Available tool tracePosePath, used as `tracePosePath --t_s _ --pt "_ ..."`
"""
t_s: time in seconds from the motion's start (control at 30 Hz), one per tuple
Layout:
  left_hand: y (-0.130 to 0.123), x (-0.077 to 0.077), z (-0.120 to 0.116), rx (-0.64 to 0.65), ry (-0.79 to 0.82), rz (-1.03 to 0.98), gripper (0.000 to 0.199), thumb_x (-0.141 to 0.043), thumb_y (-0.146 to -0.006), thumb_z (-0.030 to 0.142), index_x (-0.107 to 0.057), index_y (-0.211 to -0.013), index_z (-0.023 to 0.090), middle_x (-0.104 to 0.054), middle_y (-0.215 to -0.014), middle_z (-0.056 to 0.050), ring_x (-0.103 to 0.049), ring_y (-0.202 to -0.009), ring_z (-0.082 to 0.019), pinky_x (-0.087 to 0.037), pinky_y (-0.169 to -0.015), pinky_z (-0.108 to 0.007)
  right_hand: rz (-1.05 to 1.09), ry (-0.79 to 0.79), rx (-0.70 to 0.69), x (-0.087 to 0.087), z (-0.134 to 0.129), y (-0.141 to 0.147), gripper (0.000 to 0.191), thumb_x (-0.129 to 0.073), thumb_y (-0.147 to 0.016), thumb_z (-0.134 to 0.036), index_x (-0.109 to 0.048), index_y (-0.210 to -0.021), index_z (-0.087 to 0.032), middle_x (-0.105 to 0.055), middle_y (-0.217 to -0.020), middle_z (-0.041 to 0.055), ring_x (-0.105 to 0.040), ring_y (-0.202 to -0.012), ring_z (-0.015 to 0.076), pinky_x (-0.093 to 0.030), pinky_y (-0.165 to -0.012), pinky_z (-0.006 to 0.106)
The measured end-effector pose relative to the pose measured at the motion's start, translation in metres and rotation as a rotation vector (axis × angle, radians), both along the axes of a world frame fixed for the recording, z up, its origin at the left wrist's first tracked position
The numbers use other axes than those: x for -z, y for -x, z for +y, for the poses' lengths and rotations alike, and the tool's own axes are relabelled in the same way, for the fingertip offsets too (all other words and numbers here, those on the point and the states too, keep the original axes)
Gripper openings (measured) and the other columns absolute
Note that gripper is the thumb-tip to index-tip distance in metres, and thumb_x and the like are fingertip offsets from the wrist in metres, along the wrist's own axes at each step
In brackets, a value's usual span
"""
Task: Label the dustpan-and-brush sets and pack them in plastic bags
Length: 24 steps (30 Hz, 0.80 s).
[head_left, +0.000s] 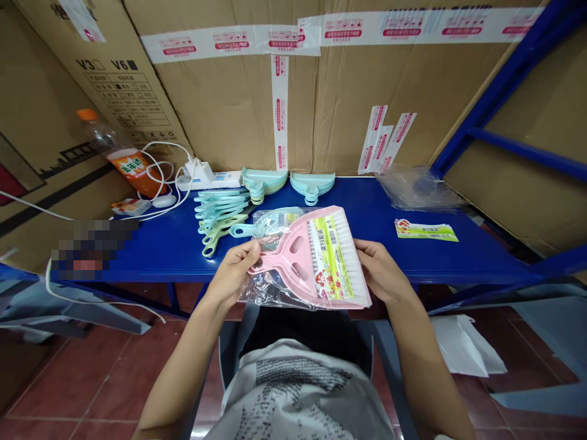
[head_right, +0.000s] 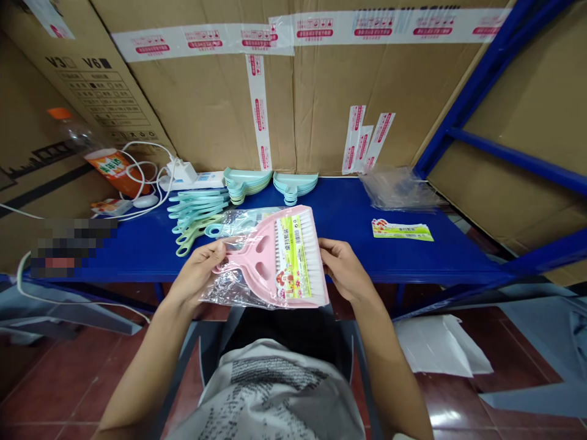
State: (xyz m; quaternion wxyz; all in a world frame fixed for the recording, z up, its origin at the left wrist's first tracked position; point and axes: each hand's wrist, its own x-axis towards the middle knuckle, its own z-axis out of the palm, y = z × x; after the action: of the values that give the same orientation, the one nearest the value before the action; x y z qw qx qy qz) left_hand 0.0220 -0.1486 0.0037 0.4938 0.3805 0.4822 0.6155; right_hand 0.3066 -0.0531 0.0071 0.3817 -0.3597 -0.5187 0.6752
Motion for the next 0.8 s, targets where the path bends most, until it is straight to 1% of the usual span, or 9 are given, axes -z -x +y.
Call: tracePosePath --t_s 0.1,0.2,0.3,0.37,0.43,0.53,0.6,0.7,0.8 --pt "0.002 0.001 0.0 -0.01 -0.018 0.033 0.052 -0.093 -0.077 0.066 -0.086 -0.09 0.016 -0.065 -0.064 -0.002 -0.056 -0.059 -0.015 -0.05 -0.06 -0.027 -0.014 -0.042 -0.045 0.004 -0.002 0.0 0.039 -0.103 -0.066 -0.05 -0.089 -0.091 -0.023 -0.085 -0.084 0.0063 -0.08 -0.076 0.0266 -0.064 -0.069 0.036" --pt "0.006 0.004 0.0 0.023 -0.037 0.043 0.049 -0.09 -0.081 0.067 -0.086 -0.084 0.018 -0.069 -0.066 -0.005 -0.064 -0.063 -0.019 -0.056 -0.065 -0.031 -0.006 -0.105 -0.027 0.004 -0.005 0.0 0.041 -0.101 -0.07 -0.052 -0.09 -0.096 -0.023 -0.086 -0.089 0.0077 -0.081 -0.078 0.0273 -0.065 -0.07 0.037" --pt "0.012 0.006 0.0 0.033 -0.038 0.046 0.05 -0.09 -0.082 0.066 -0.089 -0.097 0.018 -0.077 -0.076 -0.008 -0.072 -0.073 -0.025 -0.06 -0.071 -0.036 -0.013 -0.159 0.018 -0.002 -0.008 -0.002 0.041 -0.098 -0.075 -0.057 -0.089 -0.094 -0.022 -0.085 -0.087 0.0076 -0.078 -0.073 0.0241 -0.063 -0.064 0.033" --pt "0.017 0.006 0.0 0.006 -0.037 0.046 0.055 -0.092 -0.08 0.065 -0.089 -0.105 0.016 -0.078 -0.076 -0.009 -0.074 -0.073 -0.025 -0.061 -0.071 -0.036 -0.017 -0.188 0.043 -0.007 -0.01 -0.003 0.04 -0.096 -0.078 -0.059 -0.087 -0.087 -0.021 -0.082 -0.08 0.0065 -0.073 -0.065 0.0202 -0.061 -0.058 0.029" --pt "0.022 0.006 0.0 -0.017 -0.038 0.052 0.057 -0.092 -0.081 0.064 -0.089 -0.107 0.014 -0.08 -0.079 -0.011 -0.075 -0.073 -0.024 -0.063 -0.071 -0.036 -0.011 -0.199 0.046 -0.012 -0.01 -0.004 0.04 -0.095 -0.079 -0.059 -0.086 -0.083 -0.02 -0.079 -0.074 0.0057 -0.07 -0.058 0.0174 -0.059 -0.053 0.027" --pt "0.027 0.002 -0.001 0.003 -0.029 0.056 0.057 -0.089 -0.083 0.065 -0.089 -0.104 0.012 -0.084 -0.1 -0.019 -0.08 -0.082 -0.029 -0.068 -0.071 -0.04 0.015 -0.191 0.042 -0.017 -0.01 -0.008 0.038 -0.096 -0.08 -0.055 -0.086 -0.087 -0.019 -0.078 -0.071 0.0059 -0.07 -0.052 0.0161 -0.059 -0.049 0.025" --pt "0.03 0.0 -0.002 0.028 -0.017 0.041 0.057 -0.09 -0.083 0.063 -0.089 -0.107 0.012 -0.084 -0.109 -0.021 -0.082 -0.085 -0.032 -0.07 -0.07 -0.043 0.027 -0.185 0.052 -0.019 -0.009 -0.012 0.037 -0.097 -0.08 -0.053 -0.086 -0.089 -0.019 -0.079 -0.072 0.0067 -0.071 -0.052 0.0163 -0.059 -0.048 0.024" --pt "0.033 -0.001 -0.002 0.053 -0.006 0.001 0.058 -0.091 -0.084 0.059 -0.087 -0.118 0.012 -0.085 -0.109 -0.021 -0.083 -0.086 -0.033 -0.073 -0.071 -0.045 0.014 -0.181 0.043 -0.02 -0.005 -0.017 0.038 -0.097 -0.08 -0.052 -0.085 -0.09 -0.017 -0.079 -0.073 0.0077 -0.072 -0.051 0.0165 -0.059 -0.048 0.024" --pt "0.032 0.0 0.0 0.065 -0.013 -0.027 0.058 -0.091 -0.085 0.058 -0.087 -0.117 0.01 -0.085 -0.105 -0.02 -0.083 -0.084 -0.032 -0.074 -0.072 -0.046 -0.007 -0.182 0.035 -0.018 -0.001 -0.019 0.041 -0.097 -0.08 -0.052 -0.084 -0.09 -0.014 -0.079 -0.073 0.0083 -0.071 -0.051 0.0157 -0.059 -0.049 0.023"
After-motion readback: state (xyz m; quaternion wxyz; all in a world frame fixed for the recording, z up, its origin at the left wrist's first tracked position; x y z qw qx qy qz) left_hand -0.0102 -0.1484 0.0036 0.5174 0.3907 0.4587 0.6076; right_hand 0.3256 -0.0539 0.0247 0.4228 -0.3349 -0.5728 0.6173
